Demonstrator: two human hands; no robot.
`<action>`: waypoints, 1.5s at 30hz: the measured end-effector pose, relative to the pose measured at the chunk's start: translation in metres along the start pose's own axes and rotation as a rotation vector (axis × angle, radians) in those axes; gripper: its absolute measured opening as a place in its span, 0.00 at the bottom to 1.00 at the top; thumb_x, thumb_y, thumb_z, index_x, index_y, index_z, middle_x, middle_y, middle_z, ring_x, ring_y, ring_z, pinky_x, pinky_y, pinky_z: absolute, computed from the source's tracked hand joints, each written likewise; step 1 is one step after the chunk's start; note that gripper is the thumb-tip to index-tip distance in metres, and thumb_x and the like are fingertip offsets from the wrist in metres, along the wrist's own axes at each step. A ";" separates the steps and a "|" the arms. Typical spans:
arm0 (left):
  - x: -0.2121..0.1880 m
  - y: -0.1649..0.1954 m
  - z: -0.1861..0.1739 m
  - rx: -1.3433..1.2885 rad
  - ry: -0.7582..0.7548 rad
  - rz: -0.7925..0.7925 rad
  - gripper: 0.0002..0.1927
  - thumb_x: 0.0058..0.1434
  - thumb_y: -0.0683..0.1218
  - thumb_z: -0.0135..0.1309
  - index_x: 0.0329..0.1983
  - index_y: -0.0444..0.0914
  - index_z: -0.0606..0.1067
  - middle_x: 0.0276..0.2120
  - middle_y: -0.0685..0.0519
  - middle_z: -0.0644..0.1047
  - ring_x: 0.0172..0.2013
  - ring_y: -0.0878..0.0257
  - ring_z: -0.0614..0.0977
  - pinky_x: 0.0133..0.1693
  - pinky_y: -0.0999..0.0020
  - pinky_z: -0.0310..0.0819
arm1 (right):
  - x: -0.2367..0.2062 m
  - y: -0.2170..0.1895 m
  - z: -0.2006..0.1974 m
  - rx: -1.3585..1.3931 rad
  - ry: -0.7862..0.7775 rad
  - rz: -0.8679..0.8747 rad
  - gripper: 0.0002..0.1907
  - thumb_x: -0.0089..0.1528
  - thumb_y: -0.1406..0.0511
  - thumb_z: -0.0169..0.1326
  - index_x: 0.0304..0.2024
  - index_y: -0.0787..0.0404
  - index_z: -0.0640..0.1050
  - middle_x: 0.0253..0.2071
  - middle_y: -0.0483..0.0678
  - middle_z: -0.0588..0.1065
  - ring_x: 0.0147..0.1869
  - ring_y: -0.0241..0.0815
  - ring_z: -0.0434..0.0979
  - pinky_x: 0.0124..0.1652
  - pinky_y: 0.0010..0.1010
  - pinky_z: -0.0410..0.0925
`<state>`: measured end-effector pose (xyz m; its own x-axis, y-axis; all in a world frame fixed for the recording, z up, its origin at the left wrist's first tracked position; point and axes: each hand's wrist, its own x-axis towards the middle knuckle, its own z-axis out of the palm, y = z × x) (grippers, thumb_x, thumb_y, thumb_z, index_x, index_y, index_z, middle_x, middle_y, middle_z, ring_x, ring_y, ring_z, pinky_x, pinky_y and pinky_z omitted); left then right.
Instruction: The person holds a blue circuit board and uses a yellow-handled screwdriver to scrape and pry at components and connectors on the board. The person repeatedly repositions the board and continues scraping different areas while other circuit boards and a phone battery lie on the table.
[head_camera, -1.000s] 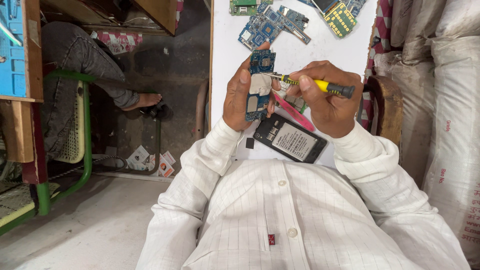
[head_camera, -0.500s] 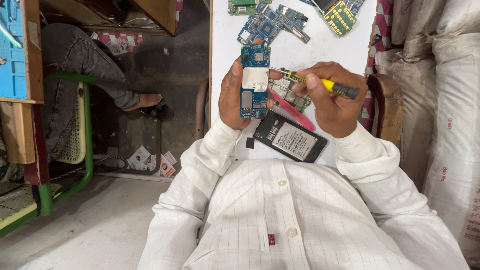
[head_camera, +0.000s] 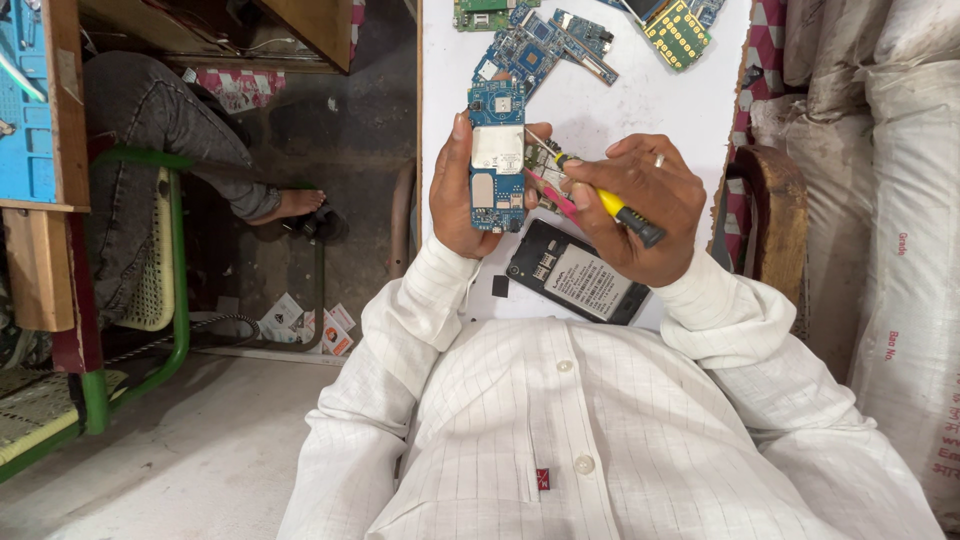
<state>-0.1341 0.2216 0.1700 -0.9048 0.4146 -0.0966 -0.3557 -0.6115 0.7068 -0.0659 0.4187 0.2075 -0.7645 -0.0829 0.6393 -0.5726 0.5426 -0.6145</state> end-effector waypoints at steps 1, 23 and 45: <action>0.000 0.000 -0.001 0.000 0.006 0.000 0.30 0.79 0.61 0.36 0.64 0.31 0.67 0.50 0.35 0.80 0.30 0.58 0.84 0.30 0.67 0.81 | 0.000 0.000 0.001 -0.002 -0.001 -0.006 0.07 0.68 0.71 0.59 0.50 0.61 0.80 0.37 0.45 0.82 0.37 0.37 0.81 0.56 0.39 0.71; -0.001 0.004 0.003 0.040 -0.040 0.076 0.31 0.78 0.62 0.34 0.75 0.39 0.60 0.46 0.42 0.78 0.30 0.61 0.82 0.31 0.69 0.80 | -0.010 -0.017 0.001 0.040 -0.067 0.063 0.06 0.67 0.71 0.58 0.46 0.60 0.81 0.37 0.43 0.82 0.40 0.36 0.82 0.56 0.37 0.70; 0.009 0.003 0.009 0.119 0.034 0.088 0.21 0.75 0.52 0.43 0.61 0.32 0.68 0.47 0.46 0.80 0.37 0.62 0.83 0.38 0.66 0.81 | -0.006 -0.009 0.001 0.385 0.127 0.366 0.11 0.69 0.67 0.52 0.53 0.63 0.79 0.38 0.46 0.83 0.32 0.31 0.80 0.34 0.22 0.73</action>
<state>-0.1409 0.2299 0.1775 -0.9394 0.3385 -0.0534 -0.2465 -0.5593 0.7914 -0.0565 0.4133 0.2084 -0.9059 0.1687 0.3883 -0.3613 0.1700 -0.9168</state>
